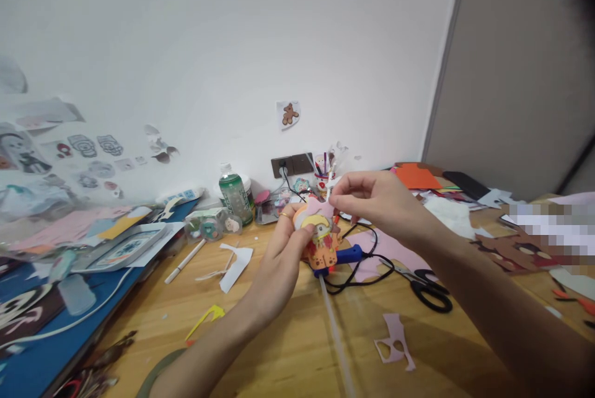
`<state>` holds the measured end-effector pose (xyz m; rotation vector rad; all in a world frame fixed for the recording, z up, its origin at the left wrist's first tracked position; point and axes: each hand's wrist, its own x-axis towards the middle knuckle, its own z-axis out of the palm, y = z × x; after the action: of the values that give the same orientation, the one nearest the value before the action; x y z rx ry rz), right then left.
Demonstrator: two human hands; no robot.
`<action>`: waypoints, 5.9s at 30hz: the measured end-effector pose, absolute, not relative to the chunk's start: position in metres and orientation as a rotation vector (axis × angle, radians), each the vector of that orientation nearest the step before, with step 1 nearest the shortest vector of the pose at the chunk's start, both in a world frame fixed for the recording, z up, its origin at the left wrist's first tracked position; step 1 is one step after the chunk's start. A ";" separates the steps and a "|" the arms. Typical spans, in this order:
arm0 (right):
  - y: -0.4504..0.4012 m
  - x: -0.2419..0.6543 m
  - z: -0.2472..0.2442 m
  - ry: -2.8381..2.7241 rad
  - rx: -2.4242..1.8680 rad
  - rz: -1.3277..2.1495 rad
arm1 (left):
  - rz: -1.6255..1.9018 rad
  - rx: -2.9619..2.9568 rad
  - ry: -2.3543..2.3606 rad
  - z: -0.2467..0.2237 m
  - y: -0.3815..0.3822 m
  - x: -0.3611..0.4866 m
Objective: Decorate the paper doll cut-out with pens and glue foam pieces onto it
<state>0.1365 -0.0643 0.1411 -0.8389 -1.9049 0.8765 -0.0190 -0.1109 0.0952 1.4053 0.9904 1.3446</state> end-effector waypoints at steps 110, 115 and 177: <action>-0.035 0.118 0.030 -2.823 -1.063 -0.479 | 1.772 1.468 1.148 0.117 -0.086 -0.058; -0.037 0.119 0.026 -2.782 -1.105 -0.656 | 1.659 1.309 1.080 0.115 -0.080 -0.062; -0.088 0.167 0.096 -1.991 -0.936 0.189 | 2.295 2.435 0.997 0.106 -0.080 -0.066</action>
<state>0.1673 -0.0882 0.0964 -0.9357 -1.9905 0.1890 -0.0660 -0.0796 0.1056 2.4347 0.9971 2.2947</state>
